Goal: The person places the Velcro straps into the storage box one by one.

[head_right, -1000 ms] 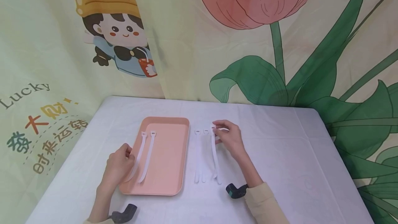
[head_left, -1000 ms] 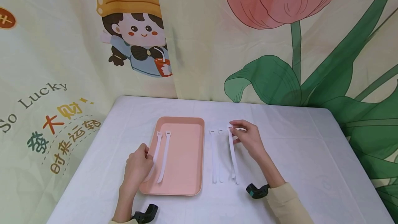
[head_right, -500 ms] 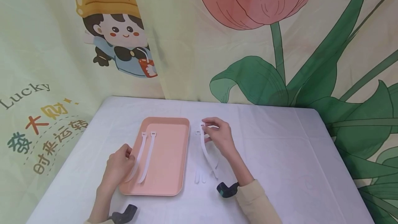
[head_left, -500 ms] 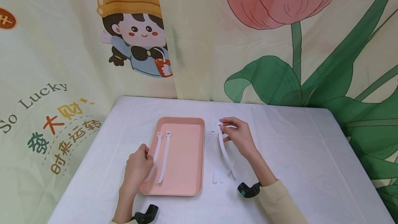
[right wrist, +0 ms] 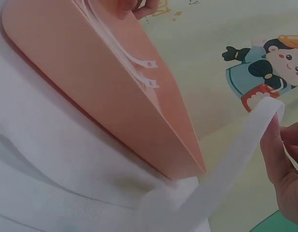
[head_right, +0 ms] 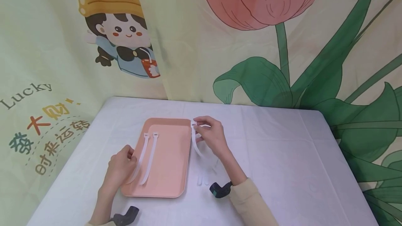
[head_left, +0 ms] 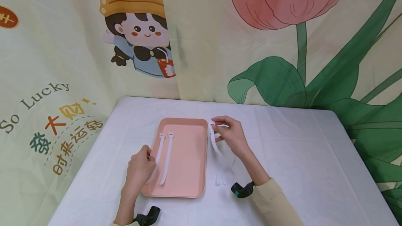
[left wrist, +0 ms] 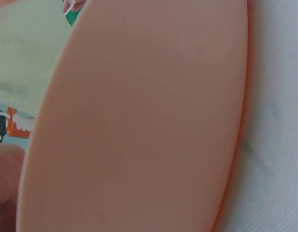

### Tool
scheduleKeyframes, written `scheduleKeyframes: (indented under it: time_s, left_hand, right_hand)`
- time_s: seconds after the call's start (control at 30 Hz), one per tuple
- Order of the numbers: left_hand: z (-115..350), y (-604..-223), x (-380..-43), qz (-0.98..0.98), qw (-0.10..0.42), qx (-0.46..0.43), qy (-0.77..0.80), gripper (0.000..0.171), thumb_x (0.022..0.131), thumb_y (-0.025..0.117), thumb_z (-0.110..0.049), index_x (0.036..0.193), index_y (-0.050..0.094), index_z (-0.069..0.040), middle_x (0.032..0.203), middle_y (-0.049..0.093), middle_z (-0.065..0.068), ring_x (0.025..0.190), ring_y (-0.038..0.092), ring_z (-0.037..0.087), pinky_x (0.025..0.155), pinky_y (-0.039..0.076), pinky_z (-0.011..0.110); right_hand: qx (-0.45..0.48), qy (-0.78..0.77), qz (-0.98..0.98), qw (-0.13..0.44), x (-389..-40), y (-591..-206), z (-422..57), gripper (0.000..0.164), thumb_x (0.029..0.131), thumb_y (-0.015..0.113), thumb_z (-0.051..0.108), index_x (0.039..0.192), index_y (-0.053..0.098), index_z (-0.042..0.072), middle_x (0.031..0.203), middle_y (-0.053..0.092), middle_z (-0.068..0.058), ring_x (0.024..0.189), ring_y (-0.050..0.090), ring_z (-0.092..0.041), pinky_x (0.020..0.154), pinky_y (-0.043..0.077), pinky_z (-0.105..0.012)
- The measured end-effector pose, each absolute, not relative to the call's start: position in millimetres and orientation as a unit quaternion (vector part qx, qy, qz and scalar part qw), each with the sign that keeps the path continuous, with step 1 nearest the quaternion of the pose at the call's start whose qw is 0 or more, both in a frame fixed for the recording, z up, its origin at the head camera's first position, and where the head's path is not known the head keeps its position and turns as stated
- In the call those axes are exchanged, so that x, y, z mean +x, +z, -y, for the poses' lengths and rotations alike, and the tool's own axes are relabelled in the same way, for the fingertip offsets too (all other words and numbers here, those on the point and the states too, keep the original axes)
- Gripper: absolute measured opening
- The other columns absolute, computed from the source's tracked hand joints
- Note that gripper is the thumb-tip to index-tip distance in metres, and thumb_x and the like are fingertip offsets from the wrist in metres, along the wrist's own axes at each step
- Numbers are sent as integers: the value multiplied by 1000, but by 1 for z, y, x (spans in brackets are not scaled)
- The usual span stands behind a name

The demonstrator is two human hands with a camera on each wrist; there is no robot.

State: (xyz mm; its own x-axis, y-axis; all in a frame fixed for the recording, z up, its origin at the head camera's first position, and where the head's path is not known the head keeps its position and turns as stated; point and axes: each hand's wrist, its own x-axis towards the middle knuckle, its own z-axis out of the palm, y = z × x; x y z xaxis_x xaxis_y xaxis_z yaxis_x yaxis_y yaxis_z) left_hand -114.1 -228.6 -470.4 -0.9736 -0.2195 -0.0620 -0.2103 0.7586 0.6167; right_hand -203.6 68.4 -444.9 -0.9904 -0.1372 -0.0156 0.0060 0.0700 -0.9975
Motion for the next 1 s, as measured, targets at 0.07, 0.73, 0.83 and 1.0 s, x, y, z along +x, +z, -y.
scheduleKeyframes:
  time_s: [0.07, 0.73, 0.83, 1.0]
  left_hand:
    - [229, -470, -114, 937, 6, 116, -329, 4, 93, 49, -1, 94, 54, 0, 70, 53, 9, 58, 51, 21, 51, 38, 32]
    - [230, -473, -115, 937, 7, 121, -328, 5, 94, 50, -3, 95, 54, -1, 70, 54, 9, 59, 51, 21, 51, 37, 31]
    - [230, -473, -116, 937, 6, 121, -327, 5, 94, 49, -3, 95, 54, -1, 70, 54, 9, 59, 51, 21, 51, 37, 31]
    - [230, -473, -115, 938, 7, 120, -326, 5, 94, 50, -3, 95, 54, -1, 70, 53, 8, 59, 51, 21, 51, 37, 32]
  right_hand:
    - [-48, -680, -730, 52, -204, -444, -65, 29, 95, 72, 9, 123, 70, 4, 114, 67, -15, 91, 68, -32, 65, 61, -35]
    - [-63, -696, -712, 67, -211, -442, -33, 25, 95, 70, 7, 119, 71, 6, 109, 66, -14, 79, 69, -30, 63, 61, -40]
    - [-60, -693, -715, 68, -212, -444, -29, 24, 95, 70, 8, 119, 71, 7, 108, 65, -13, 73, 69, -28, 64, 61, -39]
    - [-62, -702, -706, 69, -214, -446, -22, 23, 94, 69, 5, 117, 71, 5, 106, 64, -13, 77, 69, -36, 63, 61, -39]
